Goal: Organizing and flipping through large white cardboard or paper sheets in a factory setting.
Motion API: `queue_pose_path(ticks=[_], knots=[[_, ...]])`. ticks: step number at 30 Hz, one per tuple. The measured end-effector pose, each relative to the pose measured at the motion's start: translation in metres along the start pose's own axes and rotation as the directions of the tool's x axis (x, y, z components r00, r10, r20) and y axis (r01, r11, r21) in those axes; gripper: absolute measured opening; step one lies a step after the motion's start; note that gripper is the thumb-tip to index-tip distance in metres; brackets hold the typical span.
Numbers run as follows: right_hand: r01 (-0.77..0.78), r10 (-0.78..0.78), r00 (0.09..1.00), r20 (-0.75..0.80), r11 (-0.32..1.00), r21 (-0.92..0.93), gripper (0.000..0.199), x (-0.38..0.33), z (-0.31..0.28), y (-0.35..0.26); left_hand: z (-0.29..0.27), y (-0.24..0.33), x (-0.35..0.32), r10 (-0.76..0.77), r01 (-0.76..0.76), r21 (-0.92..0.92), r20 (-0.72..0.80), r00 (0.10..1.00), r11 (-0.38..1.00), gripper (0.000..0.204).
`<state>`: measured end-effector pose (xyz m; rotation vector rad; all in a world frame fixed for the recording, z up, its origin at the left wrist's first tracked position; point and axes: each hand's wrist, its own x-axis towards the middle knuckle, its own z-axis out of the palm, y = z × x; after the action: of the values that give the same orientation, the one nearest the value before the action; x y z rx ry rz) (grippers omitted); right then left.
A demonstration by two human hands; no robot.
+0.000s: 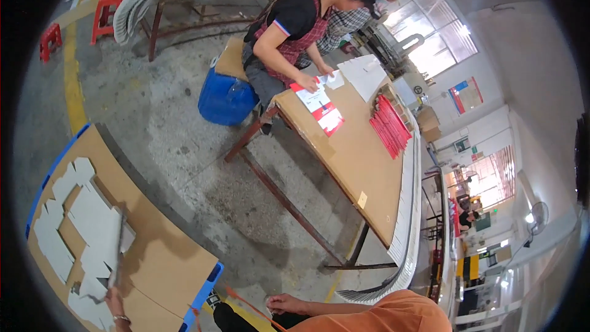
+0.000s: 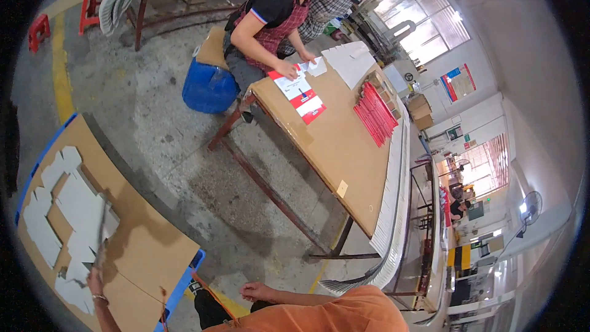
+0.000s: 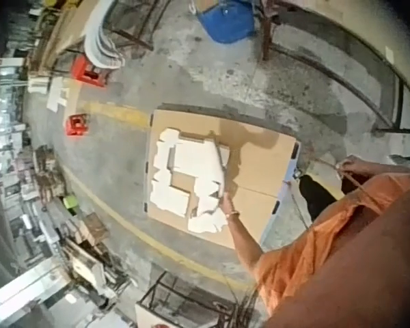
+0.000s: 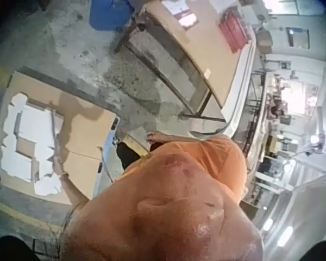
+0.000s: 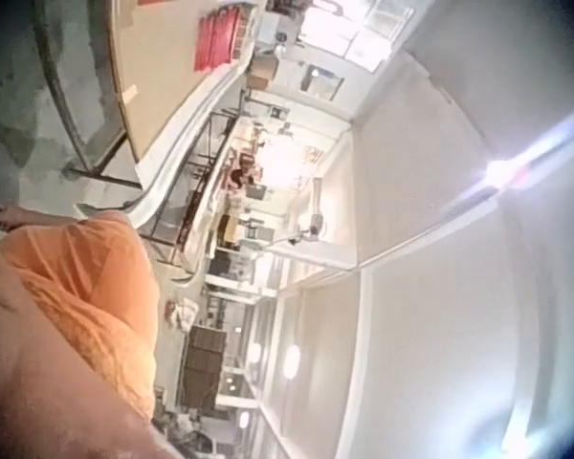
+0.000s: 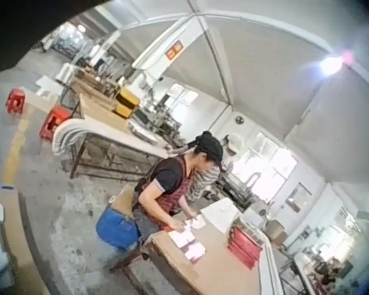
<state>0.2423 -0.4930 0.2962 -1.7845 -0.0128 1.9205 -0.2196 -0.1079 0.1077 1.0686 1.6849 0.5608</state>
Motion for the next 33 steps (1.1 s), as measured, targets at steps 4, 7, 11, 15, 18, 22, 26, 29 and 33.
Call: queue_pose_path(ticks=[4,7,11,15,18,22,26,29,33], knots=[[0.083,-0.054,0.974,0.219,0.989,-0.126,0.061,0.023,0.018,-0.048,0.050,0.043,-0.100,-0.154,0.142,0.071,0.200,0.968,0.987,0.039],[0.052,-0.053,0.971,0.233,0.999,0.008,0.080,0.055,0.043,-0.068,0.086,0.050,-0.166,-0.223,0.193,0.146,0.227,0.948,0.970,0.038],[-0.181,-0.008,0.923,0.386,0.874,0.451,0.075,0.067,0.085,-0.079,0.107,0.108,-0.257,0.142,-0.285,0.221,0.500,0.854,0.933,0.021],[-0.271,0.056,0.929,0.366,0.775,0.571,0.040,0.066,0.088,-0.049,0.147,0.024,-0.286,-0.023,-0.117,0.241,0.511,0.859,0.964,0.018],[-0.320,0.207,0.945,0.252,0.737,0.595,0.021,0.075,0.040,-0.041,0.180,0.047,-0.333,0.394,-0.623,0.254,0.586,0.708,0.740,0.018],[-0.200,0.026,0.951,0.309,0.812,0.548,0.029,0.067,-0.001,-0.029,0.202,0.094,-0.379,0.246,-0.446,0.273,0.543,0.803,0.852,0.037],[-0.051,-0.040,0.973,0.228,0.924,0.378,0.033,0.019,-0.005,-0.070,0.200,0.133,-0.404,0.381,-0.632,0.262,0.612,0.694,0.730,0.045],[0.089,-0.148,0.971,0.190,0.954,0.285,0.035,-0.006,-0.025,-0.096,0.223,0.128,-0.391,0.508,-0.696,0.154,0.578,0.639,0.701,0.041],[0.277,-0.274,0.937,0.217,0.961,0.016,0.038,-0.024,-0.043,-0.119,0.235,0.101,-0.385,0.566,-0.620,-0.063,0.489,0.664,0.782,0.051]])
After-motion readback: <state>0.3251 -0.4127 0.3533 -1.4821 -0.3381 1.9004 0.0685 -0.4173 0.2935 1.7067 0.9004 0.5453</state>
